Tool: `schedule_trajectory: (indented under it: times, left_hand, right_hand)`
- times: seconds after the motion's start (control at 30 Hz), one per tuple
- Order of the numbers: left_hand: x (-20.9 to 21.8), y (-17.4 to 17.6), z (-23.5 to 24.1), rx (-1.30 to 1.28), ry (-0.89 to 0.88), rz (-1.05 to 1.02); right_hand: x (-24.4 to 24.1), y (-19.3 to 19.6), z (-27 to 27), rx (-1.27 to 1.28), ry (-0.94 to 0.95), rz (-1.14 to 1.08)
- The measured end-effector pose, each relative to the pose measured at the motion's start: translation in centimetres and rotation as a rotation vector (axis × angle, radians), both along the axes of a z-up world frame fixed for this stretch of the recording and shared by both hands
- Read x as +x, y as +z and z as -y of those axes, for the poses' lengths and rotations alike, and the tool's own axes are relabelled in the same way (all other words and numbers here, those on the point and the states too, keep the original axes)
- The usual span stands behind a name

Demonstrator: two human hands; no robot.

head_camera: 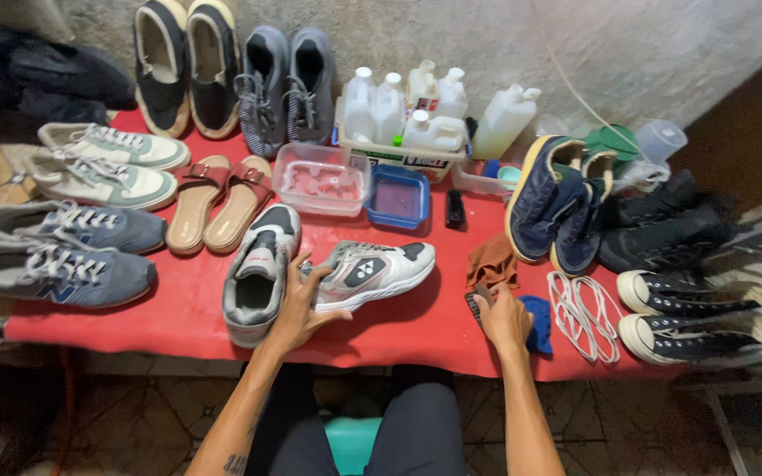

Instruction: The person cleans a white and grey sneaker by first wiping it with a brown cloth. They then use a brush to scrub the shoe's surface and finish by wiping it again with the cloth. The shoe is handled and turned over during the process.

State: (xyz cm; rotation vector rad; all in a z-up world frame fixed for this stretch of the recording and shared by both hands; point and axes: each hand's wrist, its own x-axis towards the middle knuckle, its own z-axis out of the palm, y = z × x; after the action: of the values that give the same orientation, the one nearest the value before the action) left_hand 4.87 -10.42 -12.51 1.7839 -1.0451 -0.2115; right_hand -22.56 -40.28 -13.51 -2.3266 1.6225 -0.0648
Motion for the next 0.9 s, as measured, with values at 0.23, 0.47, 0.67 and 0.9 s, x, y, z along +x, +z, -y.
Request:
schedule_trajectory:
  times: [0.23,0.47,0.67,0.9]
  left_hand:
    - [0.6,-1.0,0.3,0.042,-0.008,0.195]
    - [1.7,-3.3,1.0,0.119,-0.039,0.288]
    - [2.2,-2.8,0.9,0.093,-0.051,0.273]
    - [2.4,-2.8,0.9,0.030,-0.054,0.256]
  right_hand:
    - [0.2,1.4,-1.2,0.089,0.027,0.253]
    - [7.2,9.2,-3.1,0.123,0.131,0.702]
    - [17.2,5.9,2.0,0.184,0.429,0.939]
    - [29.8,6.4,2.3,-0.028,0.772,0.654]
